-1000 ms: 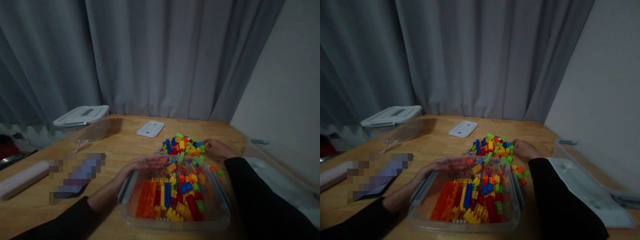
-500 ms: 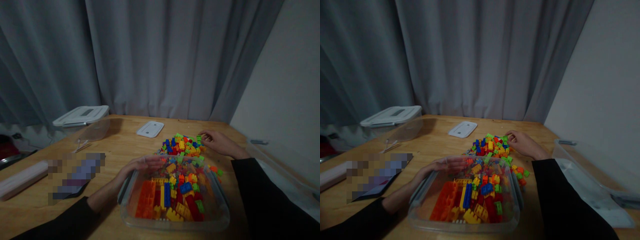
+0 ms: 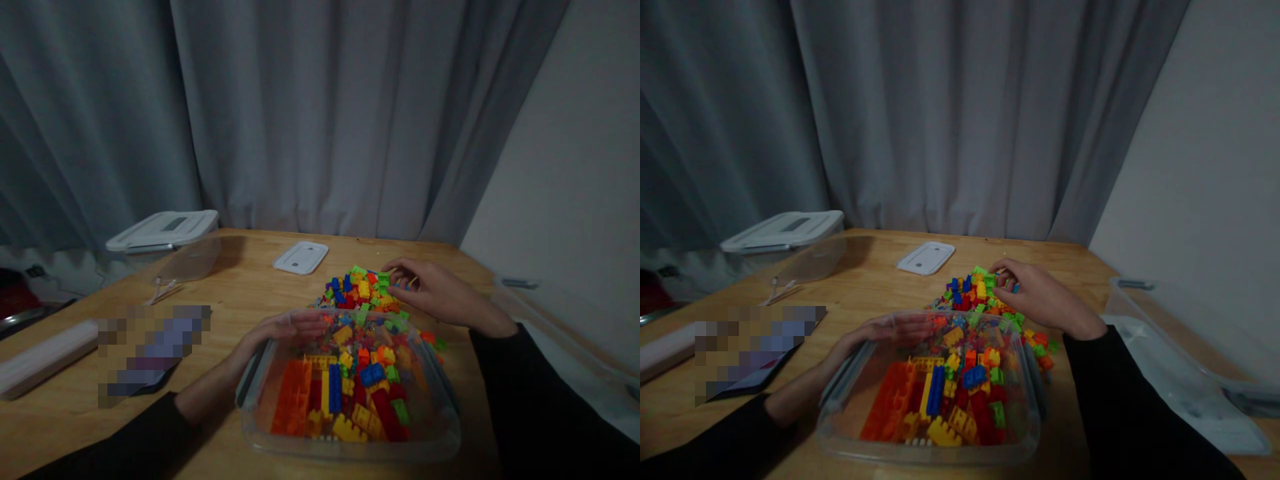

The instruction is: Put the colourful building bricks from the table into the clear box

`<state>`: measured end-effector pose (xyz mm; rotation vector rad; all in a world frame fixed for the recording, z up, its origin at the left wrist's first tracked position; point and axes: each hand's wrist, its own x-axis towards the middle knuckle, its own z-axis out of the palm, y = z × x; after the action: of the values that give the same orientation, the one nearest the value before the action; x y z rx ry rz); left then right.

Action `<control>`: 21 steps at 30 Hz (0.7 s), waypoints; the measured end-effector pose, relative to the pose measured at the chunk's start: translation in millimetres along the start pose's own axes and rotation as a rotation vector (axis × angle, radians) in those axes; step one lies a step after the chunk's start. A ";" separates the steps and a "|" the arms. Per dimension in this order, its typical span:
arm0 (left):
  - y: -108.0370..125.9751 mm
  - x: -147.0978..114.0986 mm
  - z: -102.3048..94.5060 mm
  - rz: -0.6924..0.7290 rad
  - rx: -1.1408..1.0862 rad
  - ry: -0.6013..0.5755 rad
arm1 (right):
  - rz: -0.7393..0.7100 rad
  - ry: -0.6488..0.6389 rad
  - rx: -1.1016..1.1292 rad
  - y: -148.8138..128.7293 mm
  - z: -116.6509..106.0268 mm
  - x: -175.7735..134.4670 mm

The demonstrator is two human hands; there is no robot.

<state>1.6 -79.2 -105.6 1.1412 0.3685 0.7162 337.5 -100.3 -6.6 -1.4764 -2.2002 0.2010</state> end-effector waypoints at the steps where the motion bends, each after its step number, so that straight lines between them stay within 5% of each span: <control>1: 0.0 0.1 0.4 -0.001 0.005 0.003 | -0.020 -0.007 -0.010 -5.8 -0.3 -1.7; 21: -3.2 2.9 -3.5 0.028 0.019 -0.002 | -0.108 -0.289 0.104 -65.6 25.2 -17.4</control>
<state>2.7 -75.5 -109.7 1.1668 0.3586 0.7377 276.5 -139.2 -9.2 -1.3367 -2.4464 0.5128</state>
